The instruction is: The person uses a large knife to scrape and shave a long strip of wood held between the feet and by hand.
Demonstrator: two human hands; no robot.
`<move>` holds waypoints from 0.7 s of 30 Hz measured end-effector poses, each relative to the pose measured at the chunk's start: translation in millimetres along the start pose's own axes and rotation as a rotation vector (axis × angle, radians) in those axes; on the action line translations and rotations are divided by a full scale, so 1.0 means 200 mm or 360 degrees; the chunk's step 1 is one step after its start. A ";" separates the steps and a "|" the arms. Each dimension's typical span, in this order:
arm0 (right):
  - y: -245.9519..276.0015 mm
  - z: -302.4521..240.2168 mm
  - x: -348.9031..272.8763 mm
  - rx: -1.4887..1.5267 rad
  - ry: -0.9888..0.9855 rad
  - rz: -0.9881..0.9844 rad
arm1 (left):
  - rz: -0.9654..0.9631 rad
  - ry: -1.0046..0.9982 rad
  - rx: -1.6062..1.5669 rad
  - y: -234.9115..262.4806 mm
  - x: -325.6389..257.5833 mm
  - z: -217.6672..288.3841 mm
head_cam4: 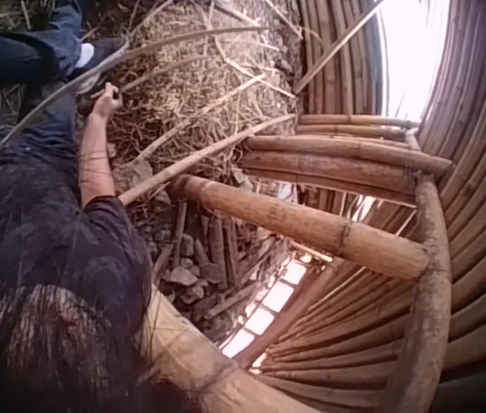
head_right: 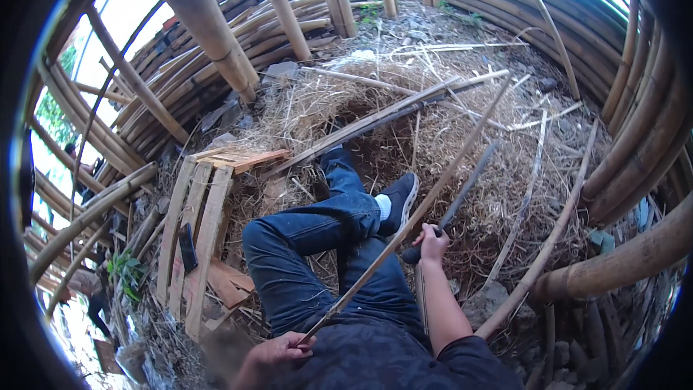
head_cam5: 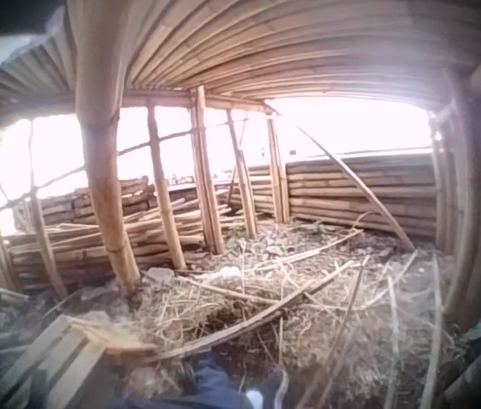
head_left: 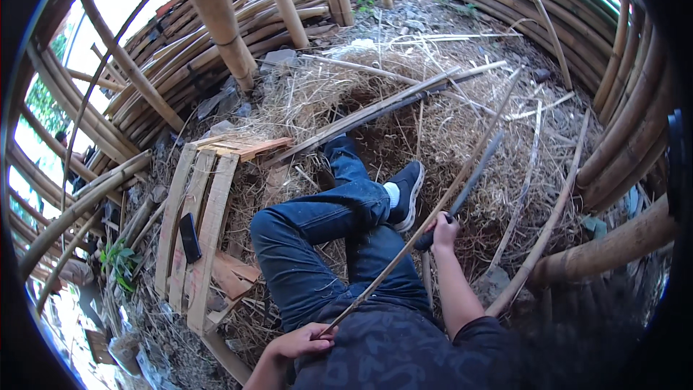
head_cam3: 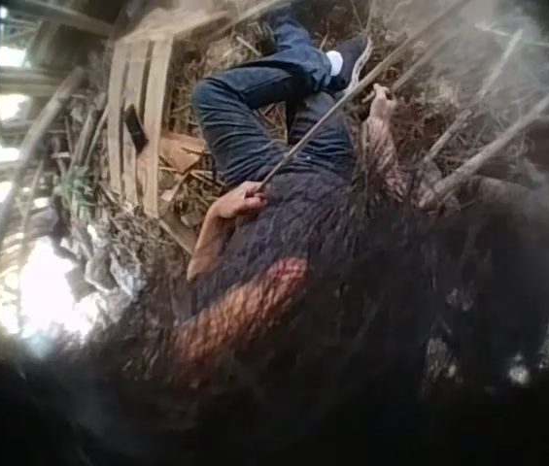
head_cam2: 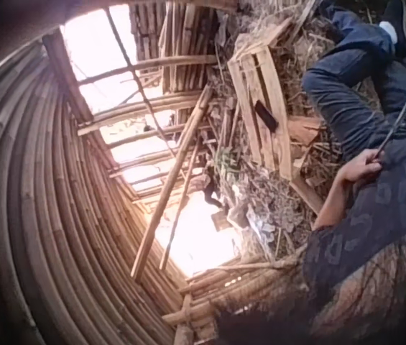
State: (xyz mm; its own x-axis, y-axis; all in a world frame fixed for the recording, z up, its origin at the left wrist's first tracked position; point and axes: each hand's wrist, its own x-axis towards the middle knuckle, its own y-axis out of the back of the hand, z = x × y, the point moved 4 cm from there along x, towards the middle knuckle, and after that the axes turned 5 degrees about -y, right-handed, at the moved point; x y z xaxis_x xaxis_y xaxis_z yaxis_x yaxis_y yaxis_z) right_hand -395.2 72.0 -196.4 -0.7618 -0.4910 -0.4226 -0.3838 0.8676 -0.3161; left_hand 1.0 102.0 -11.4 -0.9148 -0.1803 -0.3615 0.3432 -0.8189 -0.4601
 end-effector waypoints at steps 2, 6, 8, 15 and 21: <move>-0.12 -0.04 -0.16 -0.0105 -0.0001 -0.0044 | 0.0001 -0.0003 -0.0112 -0.02 0.00 -0.02; -0.08 0.01 -0.26 -0.0246 0.0068 -0.0224 | 0.0031 0.0025 -0.0292 -0.04 0.05 0.04; -0.05 0.03 -0.31 -0.0440 0.0092 -0.0298 | 0.0109 0.0020 -0.0305 -0.04 0.07 0.02; -0.11 0.05 -0.33 -0.0466 0.0084 -0.0405 | 0.0072 0.0016 -0.0377 -0.05 0.12 0.01; -0.10 0.09 -0.38 -0.0452 0.0151 -0.0536 | 0.0051 0.0038 -0.0313 -0.04 0.13 0.00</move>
State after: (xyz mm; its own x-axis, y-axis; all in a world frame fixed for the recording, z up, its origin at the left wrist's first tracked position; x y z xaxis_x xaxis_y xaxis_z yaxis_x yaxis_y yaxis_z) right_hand -319.6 90.9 -173.2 -0.6094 -0.7517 -0.2521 -0.7364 0.6545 -0.1713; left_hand -25.6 103.8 -17.6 -0.8981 -0.1895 -0.3968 0.4093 -0.6904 -0.5965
